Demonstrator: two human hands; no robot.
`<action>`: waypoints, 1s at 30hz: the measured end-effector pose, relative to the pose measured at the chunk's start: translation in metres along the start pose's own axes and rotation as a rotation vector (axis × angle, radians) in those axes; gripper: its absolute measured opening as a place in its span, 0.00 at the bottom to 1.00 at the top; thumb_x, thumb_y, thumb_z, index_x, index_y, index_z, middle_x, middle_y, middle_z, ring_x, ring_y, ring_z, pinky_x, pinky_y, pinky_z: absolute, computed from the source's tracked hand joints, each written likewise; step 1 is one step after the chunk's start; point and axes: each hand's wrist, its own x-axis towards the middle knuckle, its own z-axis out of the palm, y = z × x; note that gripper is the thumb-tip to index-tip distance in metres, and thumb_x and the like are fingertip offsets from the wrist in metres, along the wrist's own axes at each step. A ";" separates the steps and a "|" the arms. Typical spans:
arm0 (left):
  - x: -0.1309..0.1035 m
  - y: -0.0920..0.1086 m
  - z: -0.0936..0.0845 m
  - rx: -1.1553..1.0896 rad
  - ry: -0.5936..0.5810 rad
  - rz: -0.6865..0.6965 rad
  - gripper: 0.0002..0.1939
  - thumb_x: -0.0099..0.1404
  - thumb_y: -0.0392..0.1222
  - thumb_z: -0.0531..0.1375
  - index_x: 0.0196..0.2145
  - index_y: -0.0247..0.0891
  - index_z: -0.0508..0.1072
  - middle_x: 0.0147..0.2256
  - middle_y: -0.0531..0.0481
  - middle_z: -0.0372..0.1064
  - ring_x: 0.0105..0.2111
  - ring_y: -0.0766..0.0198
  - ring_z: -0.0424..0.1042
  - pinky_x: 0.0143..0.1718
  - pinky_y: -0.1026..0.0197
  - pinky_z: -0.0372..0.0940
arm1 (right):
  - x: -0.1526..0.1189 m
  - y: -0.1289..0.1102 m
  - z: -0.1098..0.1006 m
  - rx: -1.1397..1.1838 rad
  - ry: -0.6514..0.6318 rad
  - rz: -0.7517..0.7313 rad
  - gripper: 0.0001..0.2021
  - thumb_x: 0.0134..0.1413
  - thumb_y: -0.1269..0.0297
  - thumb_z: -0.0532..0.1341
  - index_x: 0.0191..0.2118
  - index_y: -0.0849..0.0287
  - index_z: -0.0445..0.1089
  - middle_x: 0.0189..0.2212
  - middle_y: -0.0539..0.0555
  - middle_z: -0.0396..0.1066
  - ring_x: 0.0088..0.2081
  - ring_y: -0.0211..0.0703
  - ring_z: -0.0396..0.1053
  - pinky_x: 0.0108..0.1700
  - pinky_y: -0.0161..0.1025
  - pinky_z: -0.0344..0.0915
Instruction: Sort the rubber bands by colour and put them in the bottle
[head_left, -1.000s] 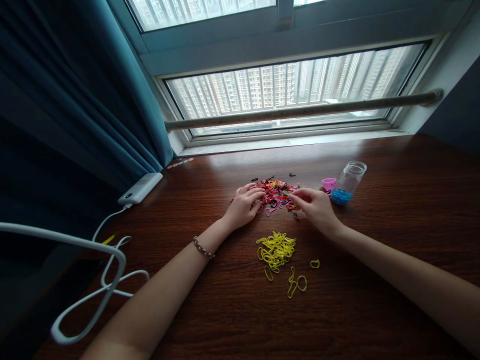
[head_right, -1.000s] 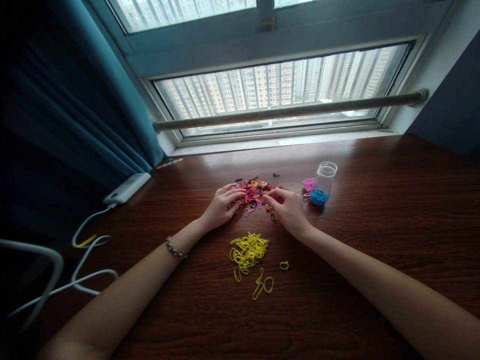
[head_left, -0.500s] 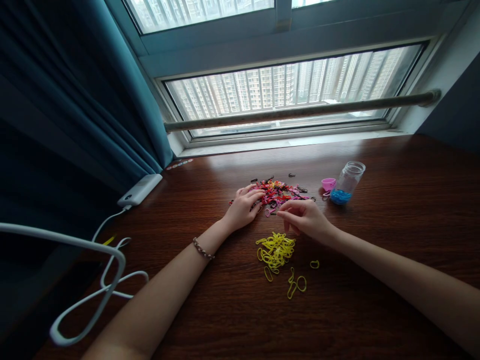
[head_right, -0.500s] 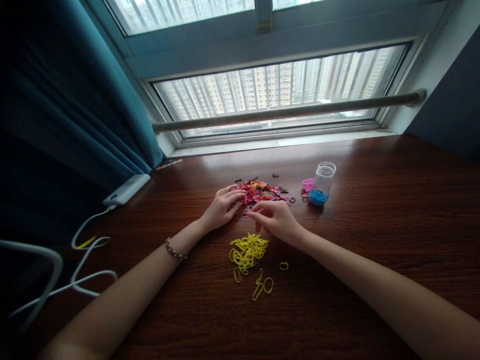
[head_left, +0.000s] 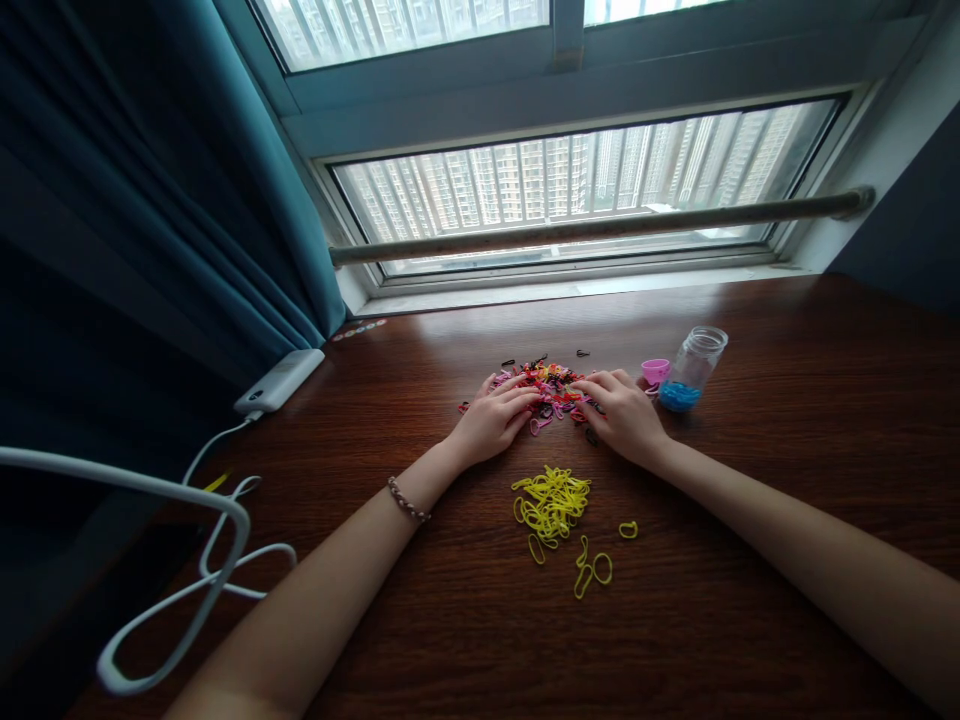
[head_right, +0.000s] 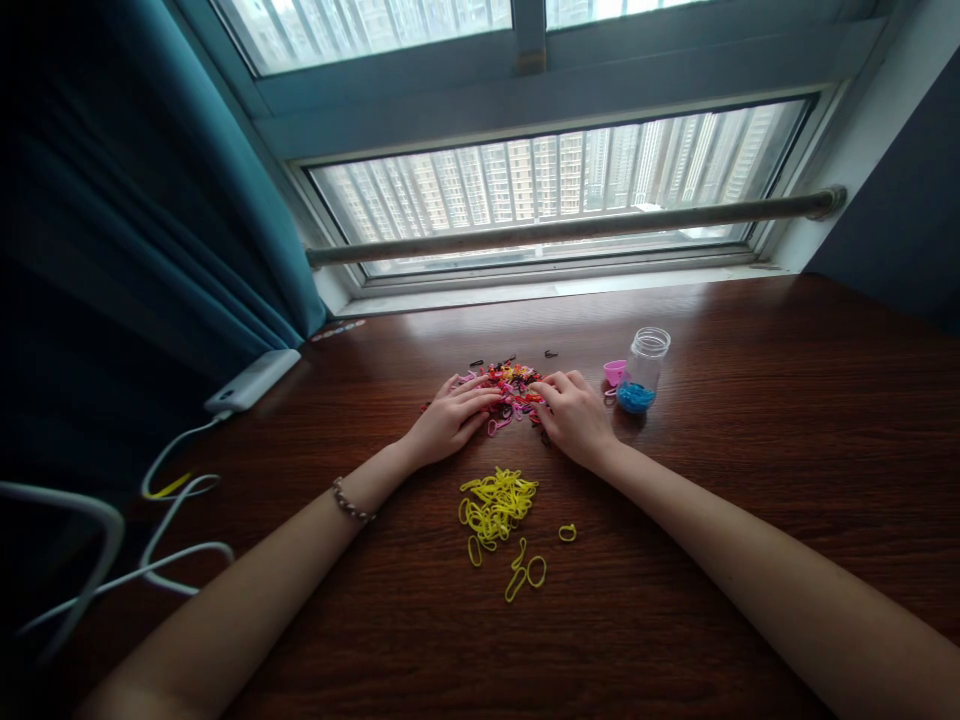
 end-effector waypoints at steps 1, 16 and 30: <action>0.000 0.000 0.000 -0.001 0.019 -0.005 0.16 0.65 0.41 0.48 0.49 0.45 0.65 0.51 0.51 0.64 0.57 0.60 0.54 0.58 0.48 0.38 | 0.000 0.000 0.003 0.016 -0.021 -0.051 0.15 0.56 0.60 0.53 0.48 0.55 0.67 0.44 0.57 0.68 0.48 0.50 0.59 0.49 0.45 0.58; -0.001 -0.013 0.010 -0.041 0.255 -0.077 0.05 0.59 0.36 0.55 0.34 0.37 0.69 0.37 0.46 0.70 0.42 0.58 0.66 0.48 0.53 0.59 | 0.003 0.011 0.013 0.364 0.122 -0.103 0.13 0.57 0.68 0.51 0.44 0.60 0.69 0.44 0.58 0.68 0.46 0.47 0.64 0.49 0.45 0.62; 0.001 -0.025 0.011 -0.483 0.417 -0.421 0.09 0.62 0.41 0.52 0.37 0.37 0.69 0.36 0.47 0.70 0.35 0.63 0.71 0.37 0.61 0.66 | -0.014 -0.022 -0.012 0.329 0.142 -0.584 0.09 0.56 0.73 0.53 0.40 0.62 0.68 0.34 0.57 0.71 0.37 0.40 0.66 0.39 0.38 0.64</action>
